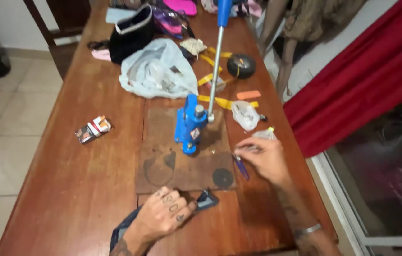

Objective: The person uses a blue manual rivet press to attach metal snap fasteners to a denim waistband. They position the fabric under the press, insert a snap, and operate the lever to set it, repeating the process for multiple snaps along the waistband.

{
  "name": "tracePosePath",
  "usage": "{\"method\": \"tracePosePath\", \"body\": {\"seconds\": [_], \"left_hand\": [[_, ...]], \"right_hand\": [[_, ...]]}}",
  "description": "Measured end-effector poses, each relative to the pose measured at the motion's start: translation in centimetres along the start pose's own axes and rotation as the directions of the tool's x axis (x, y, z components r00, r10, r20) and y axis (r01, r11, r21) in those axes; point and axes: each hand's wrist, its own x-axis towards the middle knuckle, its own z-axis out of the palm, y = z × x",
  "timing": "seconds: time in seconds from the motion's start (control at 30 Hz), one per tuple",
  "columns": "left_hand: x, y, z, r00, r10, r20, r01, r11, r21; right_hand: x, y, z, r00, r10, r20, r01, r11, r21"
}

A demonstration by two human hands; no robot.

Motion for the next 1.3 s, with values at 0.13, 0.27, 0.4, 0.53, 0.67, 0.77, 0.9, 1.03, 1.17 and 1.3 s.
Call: {"method": "tracePosePath", "body": {"seconds": [0.13, 0.27, 0.4, 0.53, 0.67, 0.77, 0.9, 1.03, 1.17, 1.3], "left_hand": [[0.1, 0.5, -0.2, 1.0, -0.002, -0.002, 0.002, 1.0, -0.009], [0.3, -0.1, -0.5, 1.0, -0.011, 0.015, 0.01, 1.0, 0.023], [0.0, 0.0, -0.2, 1.0, -0.01, 0.018, 0.01, 1.0, 0.001], [0.0, 0.1, -0.5, 0.999, -0.02, 0.037, 0.02, 1.0, 0.002], [0.2, 0.0, -0.2, 1.0, -0.006, 0.031, 0.005, 1.0, 0.013], [0.0, 0.0, 0.0, 1.0, -0.019, 0.015, 0.018, 1.0, 0.024], [0.0, 0.2, -0.4, 1.0, -0.017, 0.021, 0.017, 1.0, 0.022], [0.4, 0.0, -0.8, 0.998, -0.045, 0.053, 0.045, 0.999, -0.015], [0.4, 0.1, -0.7, 0.999, -0.032, 0.037, 0.032, 0.999, 0.0], [0.2, 0.2, -0.6, 0.999, -0.029, 0.026, 0.029, 1.0, 0.005]], "right_hand": [[0.4, 0.9, 3.7, 0.988, -0.014, 0.153, 0.038, 0.987, -0.155], [1.6, 0.4, 4.1, 0.966, 0.134, 0.22, -0.106, 0.986, -0.131], [1.2, 3.5, 2.3, 0.962, 0.13, 0.242, -0.146, 0.988, 0.05], [3.4, -1.0, -2.8, 0.986, 0.166, 0.016, -0.163, 0.982, -0.092], [9.1, 2.1, -4.2, 0.995, -0.07, 0.07, 0.096, 0.848, -0.522], [13.5, 5.8, -2.7, 0.989, 0.027, 0.143, 0.066, 0.794, -0.605], [16.7, 8.9, -0.5, 0.917, 0.332, 0.222, -0.044, 0.637, -0.77], [17.5, 9.5, 0.0, 0.906, 0.244, 0.345, 0.116, 0.641, -0.759], [16.2, 8.3, -0.6, 0.954, 0.151, 0.258, 0.136, 0.55, -0.824], [14.9, 5.4, -1.7, 0.981, 0.089, 0.173, 0.079, 0.631, -0.772]]}}
